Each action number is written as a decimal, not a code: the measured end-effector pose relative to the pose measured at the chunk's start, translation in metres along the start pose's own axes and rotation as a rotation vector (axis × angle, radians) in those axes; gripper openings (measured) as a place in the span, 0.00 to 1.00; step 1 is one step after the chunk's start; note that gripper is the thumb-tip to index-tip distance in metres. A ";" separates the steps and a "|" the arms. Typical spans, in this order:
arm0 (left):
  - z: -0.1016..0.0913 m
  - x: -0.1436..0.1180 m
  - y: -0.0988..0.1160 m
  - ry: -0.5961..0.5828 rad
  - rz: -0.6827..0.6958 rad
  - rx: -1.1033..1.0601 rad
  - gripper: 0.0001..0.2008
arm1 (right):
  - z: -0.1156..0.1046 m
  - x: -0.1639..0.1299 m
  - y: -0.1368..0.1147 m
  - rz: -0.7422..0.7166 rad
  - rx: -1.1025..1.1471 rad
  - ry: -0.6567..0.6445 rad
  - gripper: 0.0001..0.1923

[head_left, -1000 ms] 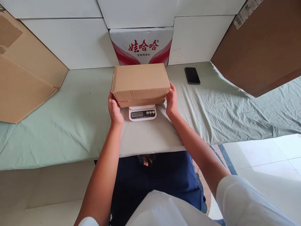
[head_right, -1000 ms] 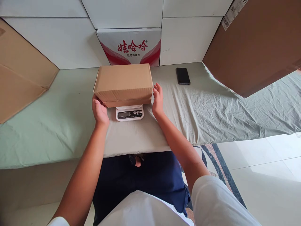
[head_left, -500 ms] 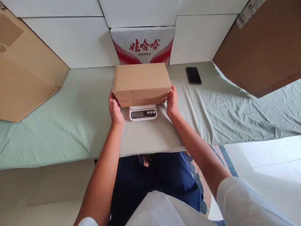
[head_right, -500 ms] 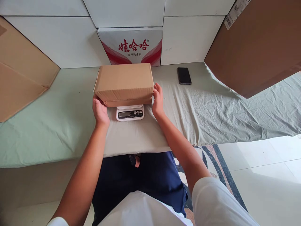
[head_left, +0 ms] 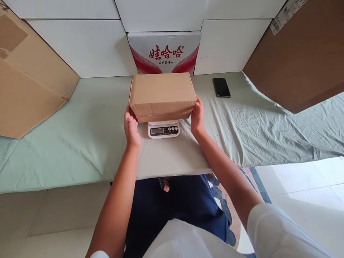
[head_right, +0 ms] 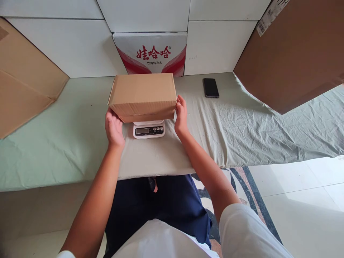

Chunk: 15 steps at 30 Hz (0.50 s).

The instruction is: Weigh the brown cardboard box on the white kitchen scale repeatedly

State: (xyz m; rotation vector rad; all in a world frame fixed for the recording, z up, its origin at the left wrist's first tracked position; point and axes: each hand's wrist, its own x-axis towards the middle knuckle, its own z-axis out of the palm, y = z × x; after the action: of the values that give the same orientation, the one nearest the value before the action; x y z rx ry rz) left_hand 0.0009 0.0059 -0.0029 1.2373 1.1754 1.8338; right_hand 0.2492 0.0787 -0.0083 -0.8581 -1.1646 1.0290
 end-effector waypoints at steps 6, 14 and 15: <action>0.003 -0.009 0.007 -0.040 0.042 0.055 0.38 | 0.016 -0.018 -0.024 -0.035 -0.018 -0.040 0.28; 0.007 0.025 0.011 -0.053 0.117 0.089 0.36 | 0.031 -0.005 -0.037 -0.096 -0.041 -0.073 0.32; 0.009 0.039 0.011 -0.057 0.109 0.096 0.37 | 0.033 0.008 -0.036 -0.125 -0.052 -0.072 0.33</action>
State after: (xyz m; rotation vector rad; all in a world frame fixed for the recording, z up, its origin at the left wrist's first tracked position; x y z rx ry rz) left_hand -0.0053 0.0377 0.0234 1.4237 1.1983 1.8252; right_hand 0.2241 0.0751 0.0344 -0.7840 -1.2936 0.9375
